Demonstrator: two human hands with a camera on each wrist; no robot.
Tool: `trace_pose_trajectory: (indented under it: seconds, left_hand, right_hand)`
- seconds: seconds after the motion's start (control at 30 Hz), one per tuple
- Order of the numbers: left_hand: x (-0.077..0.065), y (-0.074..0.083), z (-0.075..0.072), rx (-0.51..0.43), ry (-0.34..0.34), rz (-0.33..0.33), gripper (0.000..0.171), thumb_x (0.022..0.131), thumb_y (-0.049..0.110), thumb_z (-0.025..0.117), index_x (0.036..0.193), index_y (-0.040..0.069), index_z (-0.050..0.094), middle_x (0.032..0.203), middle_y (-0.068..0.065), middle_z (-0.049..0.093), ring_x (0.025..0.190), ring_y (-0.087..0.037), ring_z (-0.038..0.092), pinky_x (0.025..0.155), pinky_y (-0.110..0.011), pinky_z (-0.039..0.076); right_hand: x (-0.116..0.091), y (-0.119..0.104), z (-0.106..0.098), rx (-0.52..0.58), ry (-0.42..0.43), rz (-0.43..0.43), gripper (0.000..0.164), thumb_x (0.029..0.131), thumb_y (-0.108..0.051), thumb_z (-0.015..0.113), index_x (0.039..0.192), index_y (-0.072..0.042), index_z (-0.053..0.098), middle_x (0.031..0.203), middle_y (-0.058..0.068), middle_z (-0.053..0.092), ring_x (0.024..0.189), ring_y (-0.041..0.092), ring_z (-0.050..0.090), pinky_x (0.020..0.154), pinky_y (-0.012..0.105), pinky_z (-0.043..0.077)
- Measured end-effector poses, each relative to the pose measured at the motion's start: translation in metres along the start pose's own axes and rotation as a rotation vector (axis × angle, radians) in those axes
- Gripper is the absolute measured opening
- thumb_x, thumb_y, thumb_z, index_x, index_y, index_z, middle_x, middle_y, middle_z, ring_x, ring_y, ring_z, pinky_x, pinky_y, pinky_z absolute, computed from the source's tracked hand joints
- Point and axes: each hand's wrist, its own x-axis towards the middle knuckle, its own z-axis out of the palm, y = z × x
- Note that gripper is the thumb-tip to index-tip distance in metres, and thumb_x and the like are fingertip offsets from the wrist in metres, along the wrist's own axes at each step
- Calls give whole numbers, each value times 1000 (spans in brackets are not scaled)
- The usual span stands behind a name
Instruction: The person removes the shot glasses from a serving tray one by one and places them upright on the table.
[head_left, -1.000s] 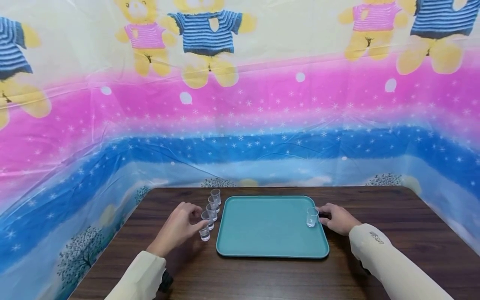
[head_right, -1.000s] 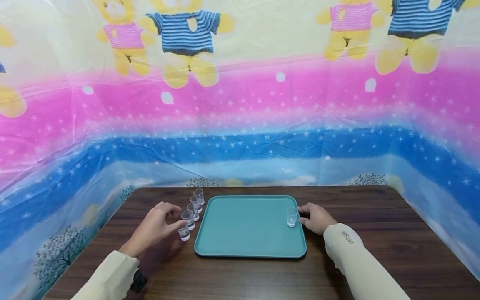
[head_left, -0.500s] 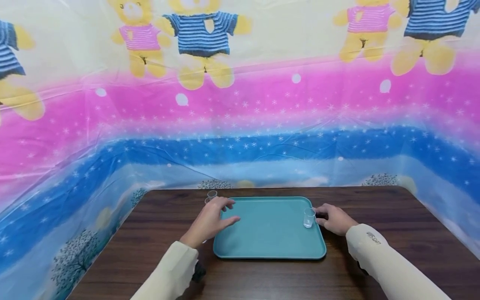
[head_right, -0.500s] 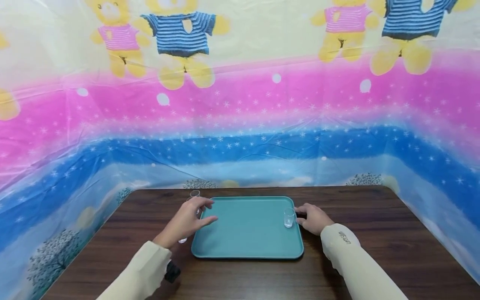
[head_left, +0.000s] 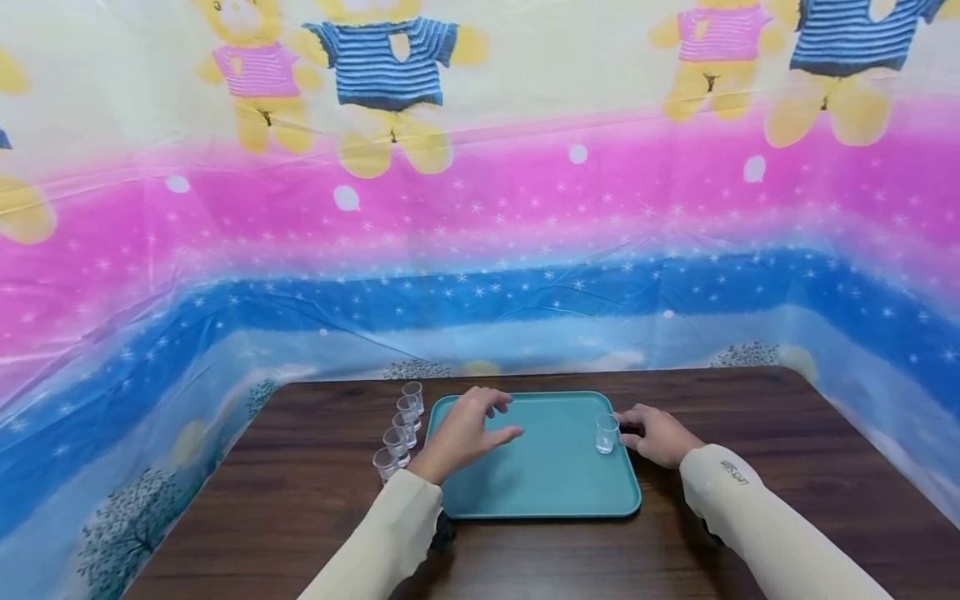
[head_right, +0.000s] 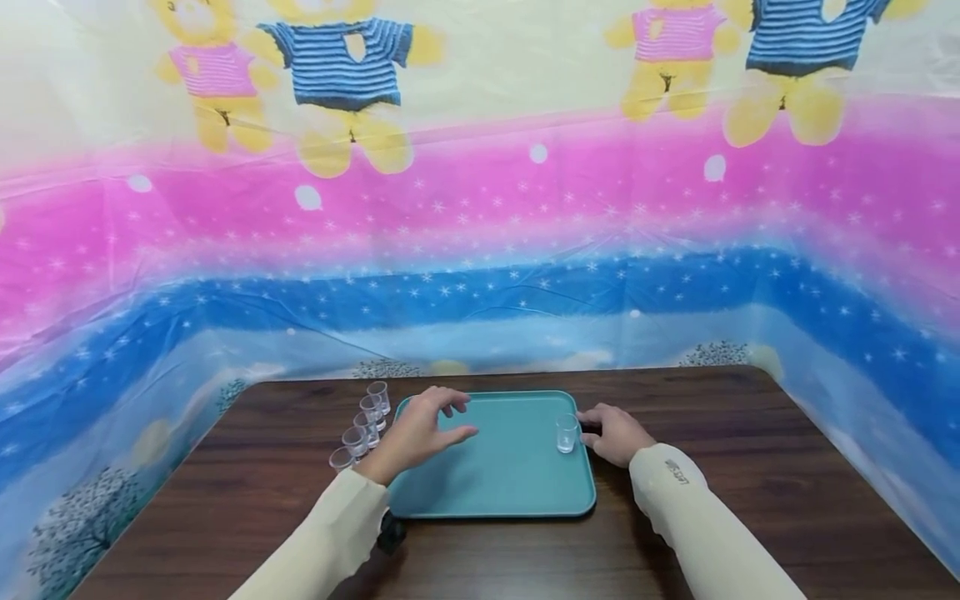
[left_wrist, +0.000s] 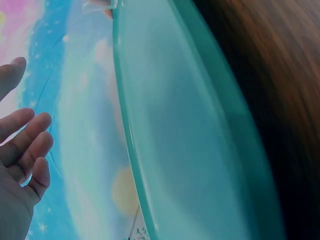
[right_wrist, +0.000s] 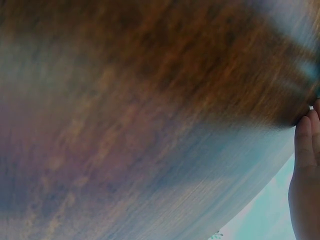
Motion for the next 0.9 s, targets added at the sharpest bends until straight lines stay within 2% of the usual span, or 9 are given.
trace_pose_trajectory:
  seconds: [0.17, 0.4, 0.6, 0.73, 0.9]
  left_hand:
    - [9, 9, 13, -13, -38, -8, 41, 84, 31, 73, 116, 7, 64, 100, -6, 62, 86, -19, 56, 70, -29, 47]
    - [20, 26, 38, 13, -139, -40, 43, 84, 35, 72, 118, 9, 65, 101, -3, 63, 89, -18, 59, 69, -25, 48]
    - [40, 41, 59, 6, -203, -78, 44, 84, 34, 73, 121, 11, 63, 102, -1, 62, 91, -18, 59, 69, -25, 48]
    - [52, 50, 71, 9, -246, -74, 46, 84, 35, 72, 123, 12, 62, 101, -1, 62, 87, -14, 58, 67, -24, 48]
    - [61, 61, 81, 39, -264, -91, 51, 84, 38, 72, 126, 13, 59, 99, -1, 62, 78, -8, 55, 63, -24, 47]
  right_hand:
    - [1, 2, 1, 1, 13, 1, 42, 93, -13, 62, 133, -3, 54, 116, 12, 55, 114, 38, 49, 89, 54, 41]
    - [1, 3, 3, 6, 11, -25, 42, 94, -12, 60, 134, -1, 52, 115, 11, 55, 111, 35, 51, 87, 52, 43]
    - [-1, 4, 1, -12, 9, -21, 42, 94, -13, 60, 134, -2, 52, 110, 7, 55, 103, 28, 55, 81, 46, 45]
    - [-1, 5, 1, -27, 19, -27, 42, 94, -13, 60, 133, -2, 53, 108, 6, 56, 98, 24, 55, 79, 44, 45]
    - [1, 5, 2, -32, 20, -42, 41, 94, -13, 60, 133, -3, 54, 108, 6, 55, 98, 24, 55, 81, 45, 45]
